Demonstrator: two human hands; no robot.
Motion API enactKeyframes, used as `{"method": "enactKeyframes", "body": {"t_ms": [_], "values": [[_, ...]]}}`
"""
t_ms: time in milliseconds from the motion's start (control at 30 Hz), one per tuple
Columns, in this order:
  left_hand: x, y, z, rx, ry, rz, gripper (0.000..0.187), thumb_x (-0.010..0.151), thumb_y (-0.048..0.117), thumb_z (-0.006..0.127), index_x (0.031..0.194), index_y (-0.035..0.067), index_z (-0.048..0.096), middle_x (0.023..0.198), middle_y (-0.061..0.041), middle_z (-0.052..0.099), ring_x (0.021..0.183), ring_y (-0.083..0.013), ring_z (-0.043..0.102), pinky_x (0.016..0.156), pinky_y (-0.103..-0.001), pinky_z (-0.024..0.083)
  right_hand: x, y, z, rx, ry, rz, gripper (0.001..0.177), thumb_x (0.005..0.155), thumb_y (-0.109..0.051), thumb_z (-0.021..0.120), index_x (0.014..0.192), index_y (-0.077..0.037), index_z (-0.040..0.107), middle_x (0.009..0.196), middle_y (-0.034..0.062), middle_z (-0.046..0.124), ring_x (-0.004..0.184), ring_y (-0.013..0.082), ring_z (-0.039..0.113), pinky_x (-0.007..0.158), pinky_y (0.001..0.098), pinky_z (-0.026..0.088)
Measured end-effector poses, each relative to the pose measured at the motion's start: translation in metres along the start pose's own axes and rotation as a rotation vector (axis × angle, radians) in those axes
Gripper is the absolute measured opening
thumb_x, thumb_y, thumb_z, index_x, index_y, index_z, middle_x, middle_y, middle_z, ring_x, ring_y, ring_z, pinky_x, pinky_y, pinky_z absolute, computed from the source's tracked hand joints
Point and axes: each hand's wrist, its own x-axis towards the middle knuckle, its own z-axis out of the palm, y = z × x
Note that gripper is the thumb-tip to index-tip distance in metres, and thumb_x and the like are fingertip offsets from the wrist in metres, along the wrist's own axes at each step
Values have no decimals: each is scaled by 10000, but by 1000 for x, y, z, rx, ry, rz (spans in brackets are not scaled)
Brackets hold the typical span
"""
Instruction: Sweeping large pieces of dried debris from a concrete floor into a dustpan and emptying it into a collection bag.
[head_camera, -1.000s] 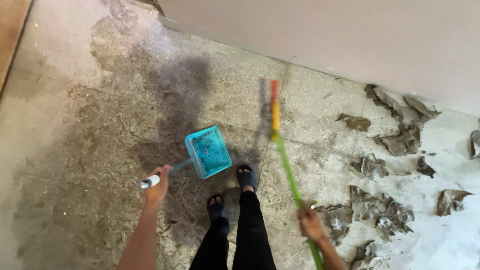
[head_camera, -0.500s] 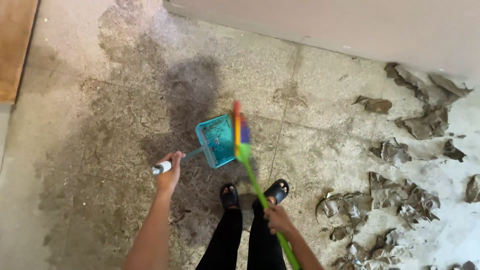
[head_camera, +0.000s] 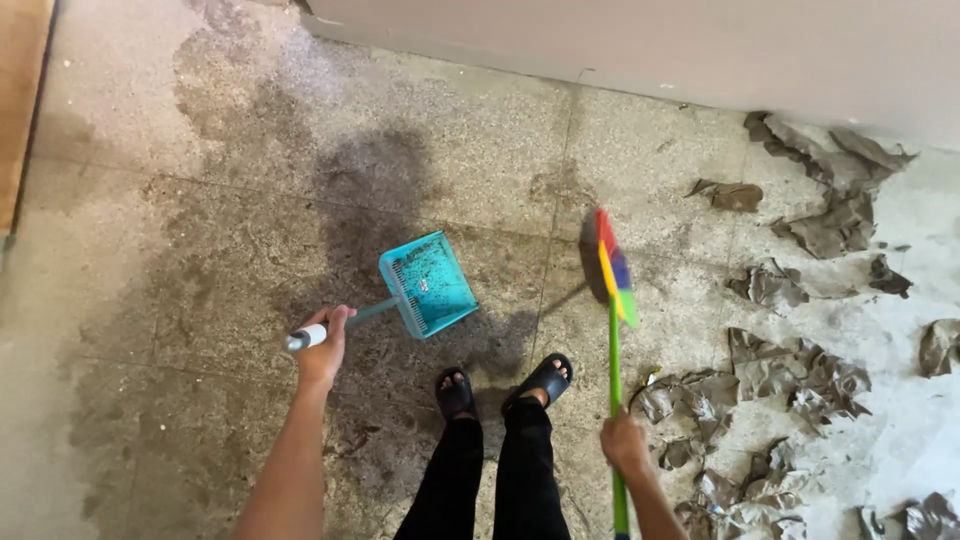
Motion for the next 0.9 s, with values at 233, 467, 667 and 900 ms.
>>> {"method": "enactKeyframes", "body": {"t_ms": [233,467,667,900], "values": [[3,-6,-1,-81,-32,-13,321,1054,383,594,1039,118,774,607,-3,543,457,-86,320,414,-274,214,44,-40,103,780,-282,-67,324,970,-85,535,1185,-78,777,578,58,426,332,177,384,256,317,346],[8,-16,-3,-17,-3,-31,325,1039,400,600,1063,140,792,815,-5,708,618,-119,475,590,-303,377,-60,-77,14,555,-390,-190,585,986,-210,571,1559,-139,475,828,79,578,402,145,456,303,267,383],[3,-5,0,-34,-1,9,328,1022,394,605,974,121,780,1039,-20,789,1017,-176,699,928,-364,501,-11,-68,12,214,-3,-258,555,997,-285,507,1546,-211,472,733,168,759,445,250,693,510,370,632],[6,-10,0,-28,-5,10,355,1008,425,607,989,119,787,1049,-37,788,1040,-195,686,943,-368,477,20,-98,76,50,-141,-264,557,977,-264,563,1501,-101,467,989,210,732,709,312,715,607,381,627]]}}
